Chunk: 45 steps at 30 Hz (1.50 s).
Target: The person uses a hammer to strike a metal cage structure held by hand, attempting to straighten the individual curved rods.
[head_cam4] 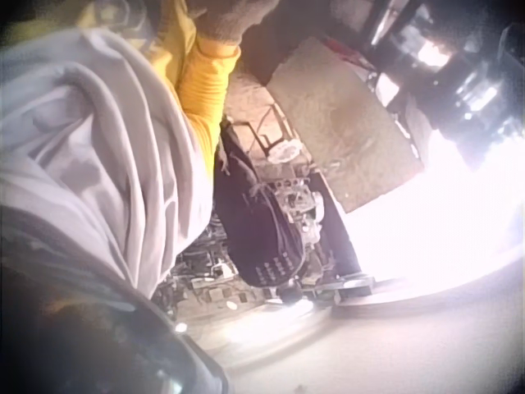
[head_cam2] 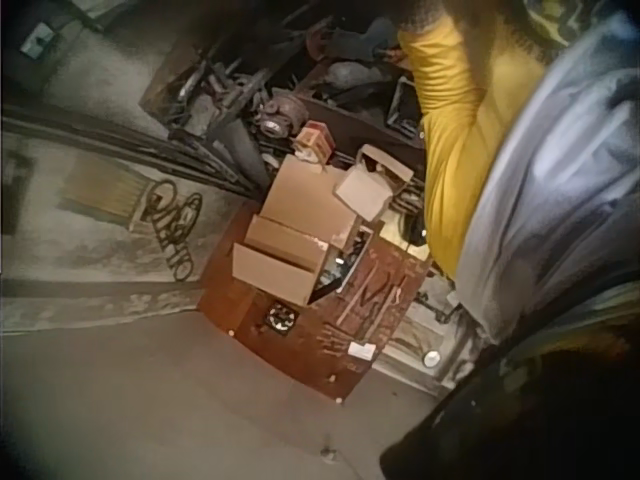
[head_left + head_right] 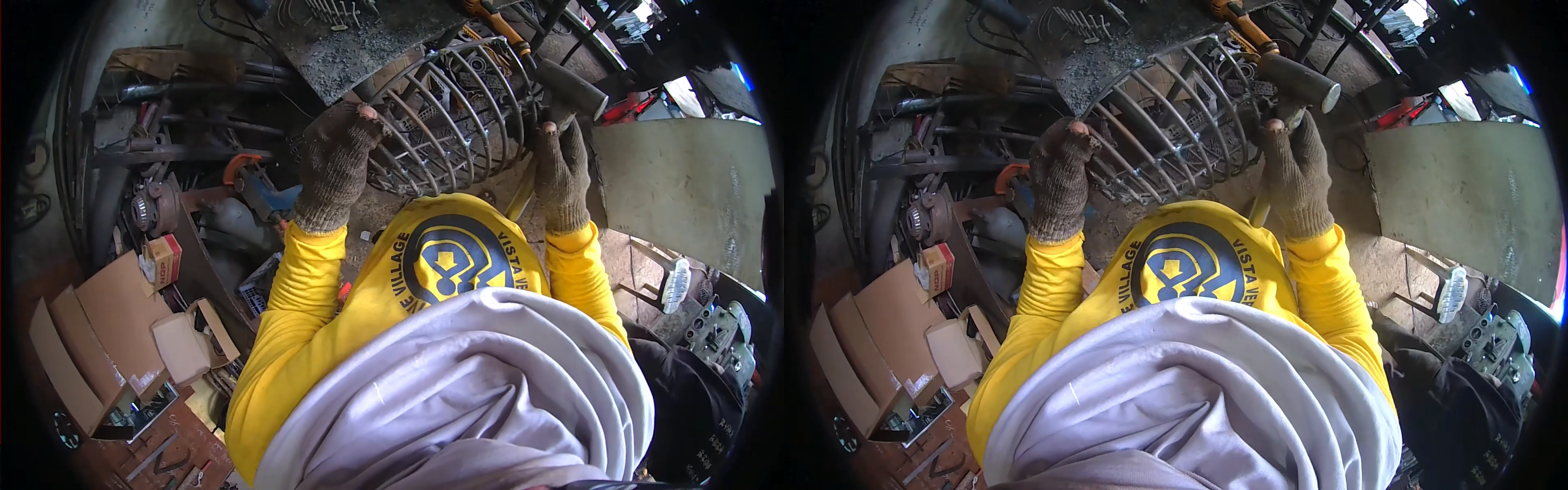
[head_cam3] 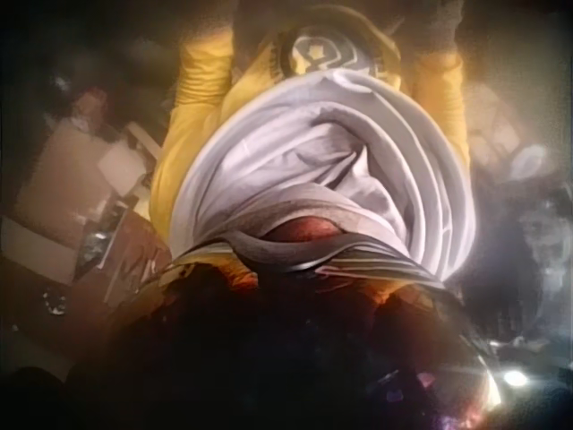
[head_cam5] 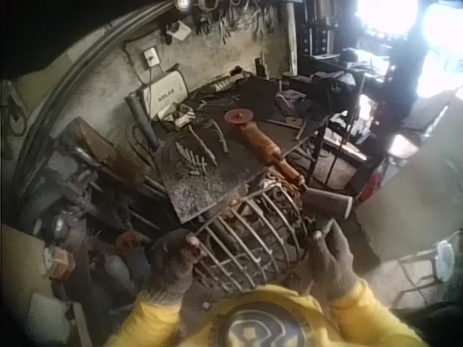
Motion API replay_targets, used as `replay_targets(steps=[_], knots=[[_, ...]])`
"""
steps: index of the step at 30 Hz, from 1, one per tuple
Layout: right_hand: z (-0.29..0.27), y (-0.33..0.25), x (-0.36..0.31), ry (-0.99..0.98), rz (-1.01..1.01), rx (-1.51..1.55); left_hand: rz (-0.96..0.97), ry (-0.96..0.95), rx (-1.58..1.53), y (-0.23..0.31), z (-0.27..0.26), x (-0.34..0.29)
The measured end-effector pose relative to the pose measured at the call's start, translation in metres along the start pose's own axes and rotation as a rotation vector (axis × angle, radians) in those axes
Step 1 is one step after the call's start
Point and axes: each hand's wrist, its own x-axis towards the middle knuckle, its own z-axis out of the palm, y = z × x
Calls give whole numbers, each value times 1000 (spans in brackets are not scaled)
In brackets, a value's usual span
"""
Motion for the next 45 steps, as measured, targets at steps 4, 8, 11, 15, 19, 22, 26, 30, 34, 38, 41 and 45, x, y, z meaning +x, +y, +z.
replay_targets(steps=[4,8,11,15,19,22,26,30,34,38,41,45], knots=[[1,0,-5,-58,-16,185,318,78,165,-17,8,-1],[8,5,-10,-10,-81,370,366,85,273,-8,16,-2],[9,17,-6,48,-117,289,255,53,198,5,22,-5],[10,19,2,68,-386,-179,260,110,294,12,27,-5],[-1,-3,-14,-97,-337,-436,375,163,360,11,25,-2],[10,-35,-24,-351,-414,-401,385,173,400,7,19,-3],[16,-28,-25,-385,-181,-525,397,162,383,11,16,-5],[17,-35,-27,-327,-247,-460,409,165,431,13,15,-2],[12,-61,-32,-435,-136,-347,427,200,449,8,12,-4],[22,-51,-25,-391,-151,-560,336,173,428,19,13,-2],[20,-39,-29,-279,-349,-487,396,142,535,5,6,-10],[22,-46,-22,-229,-370,-472,400,218,435,8,6,8]])
